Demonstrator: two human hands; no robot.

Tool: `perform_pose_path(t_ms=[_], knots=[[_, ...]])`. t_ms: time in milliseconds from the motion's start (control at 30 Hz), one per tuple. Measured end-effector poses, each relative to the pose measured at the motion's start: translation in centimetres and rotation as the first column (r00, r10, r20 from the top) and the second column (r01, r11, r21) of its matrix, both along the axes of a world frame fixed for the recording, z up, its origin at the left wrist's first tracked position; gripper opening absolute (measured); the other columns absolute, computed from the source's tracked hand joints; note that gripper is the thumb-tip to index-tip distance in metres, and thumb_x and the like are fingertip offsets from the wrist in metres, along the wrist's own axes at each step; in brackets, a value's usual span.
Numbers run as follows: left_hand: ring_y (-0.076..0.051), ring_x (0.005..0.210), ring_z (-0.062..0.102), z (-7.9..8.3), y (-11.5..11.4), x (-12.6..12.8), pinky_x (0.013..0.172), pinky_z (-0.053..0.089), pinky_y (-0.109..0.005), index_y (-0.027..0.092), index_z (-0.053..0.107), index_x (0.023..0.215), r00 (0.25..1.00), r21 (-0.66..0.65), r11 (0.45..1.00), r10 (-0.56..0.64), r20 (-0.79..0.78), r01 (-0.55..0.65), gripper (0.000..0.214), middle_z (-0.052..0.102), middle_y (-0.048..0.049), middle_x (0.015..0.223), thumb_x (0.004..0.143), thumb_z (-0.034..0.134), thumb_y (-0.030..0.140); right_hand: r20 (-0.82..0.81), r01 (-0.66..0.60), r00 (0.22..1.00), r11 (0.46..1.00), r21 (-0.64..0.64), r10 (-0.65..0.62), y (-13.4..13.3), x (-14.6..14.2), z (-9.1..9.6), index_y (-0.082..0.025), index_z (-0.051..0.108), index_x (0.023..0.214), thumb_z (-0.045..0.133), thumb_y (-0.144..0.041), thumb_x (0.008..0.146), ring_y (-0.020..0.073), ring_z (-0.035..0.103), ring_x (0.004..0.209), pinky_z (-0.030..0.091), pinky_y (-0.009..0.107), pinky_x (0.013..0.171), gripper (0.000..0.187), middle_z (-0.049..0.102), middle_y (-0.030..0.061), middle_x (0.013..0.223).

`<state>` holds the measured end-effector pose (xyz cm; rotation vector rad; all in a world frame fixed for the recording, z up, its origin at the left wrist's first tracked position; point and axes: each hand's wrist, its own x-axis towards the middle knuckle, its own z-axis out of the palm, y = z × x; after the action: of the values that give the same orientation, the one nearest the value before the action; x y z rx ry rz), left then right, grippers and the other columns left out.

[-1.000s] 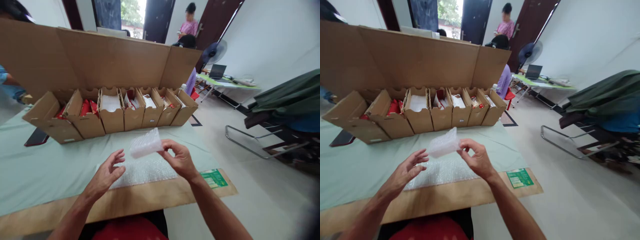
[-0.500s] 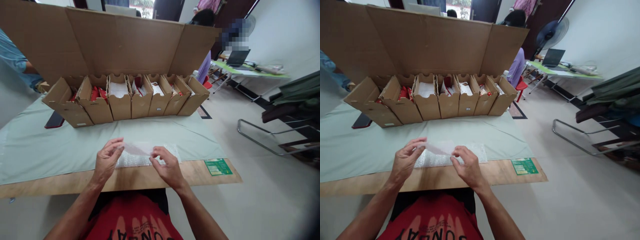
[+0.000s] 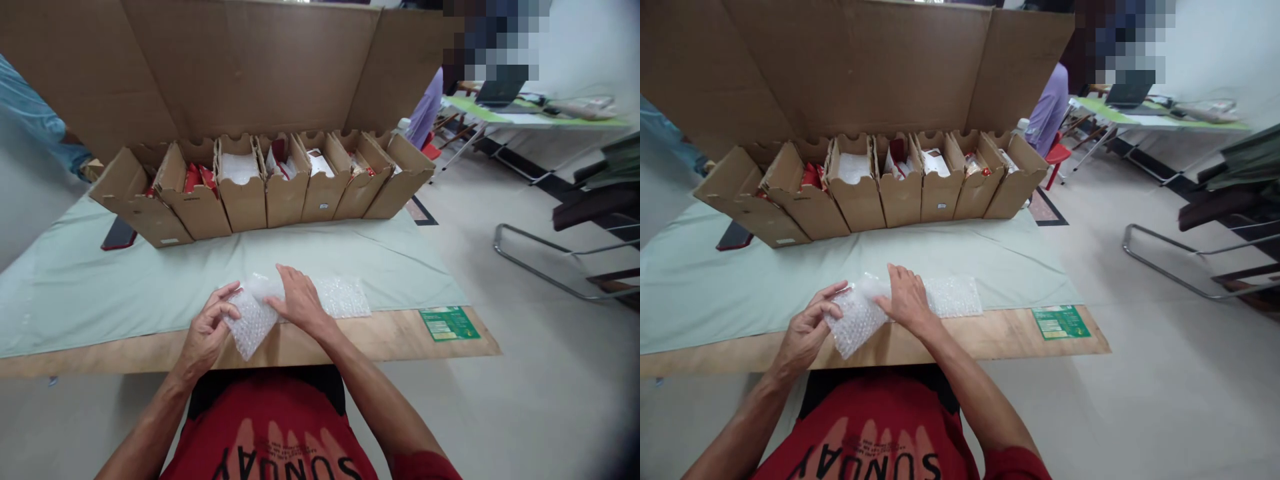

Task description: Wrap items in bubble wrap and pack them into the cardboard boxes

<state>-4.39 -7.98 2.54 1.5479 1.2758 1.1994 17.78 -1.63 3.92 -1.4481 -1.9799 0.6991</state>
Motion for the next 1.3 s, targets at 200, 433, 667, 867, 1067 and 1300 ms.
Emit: perform_pose_path(t_ms=[200, 433, 667, 867, 1067, 1300], knots=[[-0.027, 0.13, 0.06, 1.1, 1.6, -3.5, 0.106, 0.048, -0.039, 0.02, 0.067, 0.075, 0.997, -0.002, 1.0, -0.009, -0.079, 0.009, 0.017, 0.06, -0.0141, 0.143, 0.088, 0.062, 0.03, -0.135, 0.109, 0.985, 0.994, -0.027, -0.112, 1.3, 4.7, -0.5, -0.021, 0.069, 0.091, 0.05, -0.026, 0.094, 0.0181, 0.07, 0.076, 0.055, 0.031, 0.076, 0.019, 0.075, 0.0037, 0.084], [-0.029, 0.128, 0.06, 1.1, 2.6, -2.3, 0.1, 0.051, -0.038, 0.019, 0.067, 0.073, 0.992, -0.078, 0.992, -0.105, -0.066, 0.1, 0.021, 0.062, -0.0168, 0.14, 0.088, 0.061, 0.033, -0.008, 0.071, 0.997, 0.981, -0.181, -0.074, -0.3, 4.2, -0.5, -0.018, 0.053, 0.145, 0.075, -0.052, 0.079, 0.0274, 0.071, 0.106, 0.055, 0.042, 0.093, 0.077, 0.065, 0.0166, 0.138], [-0.029, 0.126, 0.062, 1.4, 2.3, -3.5, 0.099, 0.051, -0.038, 0.019, 0.065, 0.075, 0.994, -0.068, 0.994, -0.09, -0.055, 0.086, 0.022, 0.062, -0.0174, 0.141, 0.092, 0.058, 0.03, 0.075, 0.075, 0.995, 0.985, -0.154, -0.064, 4.1, -0.6, -0.8, -0.02, 0.063, 0.134, 0.064, -0.019, 0.087, 0.0201, 0.07, 0.087, 0.053, 0.033, 0.088, 0.048, 0.078, 0.004, 0.101], [-0.027, 0.133, 0.058, 0.5, 4.0, -4.7, 0.106, 0.05, -0.042, 0.021, 0.067, 0.08, 0.974, 0.047, 0.992, -0.107, -0.199, 0.119, 0.02, 0.058, -0.0124, 0.147, 0.091, 0.05, 0.02, 0.03, 0.236, 0.965, 0.915, 0.328, -0.259, -0.8, 4.3, 1.1, -0.02, 0.068, 0.116, 0.053, -0.023, 0.098, 0.0194, 0.067, 0.083, 0.051, 0.034, 0.085, 0.024, 0.073, 0.0075, 0.106], [-0.034, 0.149, 0.039, -3.7, 8.0, -6.2, 0.113, 0.045, -0.058, 0.029, 0.079, 0.109, 0.745, 0.092, 0.94, -0.197, -0.638, 0.328, 0.042, 0.053, -0.0091, 0.155, 0.086, 0.047, 0.012, 0.432, 0.166, 0.822, 0.883, 0.44, -0.37, -4.0, 10.4, -0.3, -0.019, 0.07, 0.107, 0.053, -0.023, 0.097, 0.0244, 0.07, 0.082, 0.049, 0.037, 0.071, 0.02, 0.074, 0.0095, 0.102], [-0.027, 0.148, 0.043, -2.9, 6.4, -4.1, 0.115, 0.047, -0.047, 0.032, 0.068, 0.131, 0.726, 0.313, 0.894, -0.021, -0.687, 0.322, 0.047, 0.05, -0.0055, 0.158, 0.094, 0.047, 0.014, 0.424, 0.074, 0.822, 0.81, 0.582, -0.381, 6.4, 14.2, 9.7, -0.021, 0.073, 0.104, 0.054, -0.027, 0.097, 0.0266, 0.069, 0.096, 0.047, 0.039, 0.084, 0.021, 0.077, 0.0097, 0.108]])
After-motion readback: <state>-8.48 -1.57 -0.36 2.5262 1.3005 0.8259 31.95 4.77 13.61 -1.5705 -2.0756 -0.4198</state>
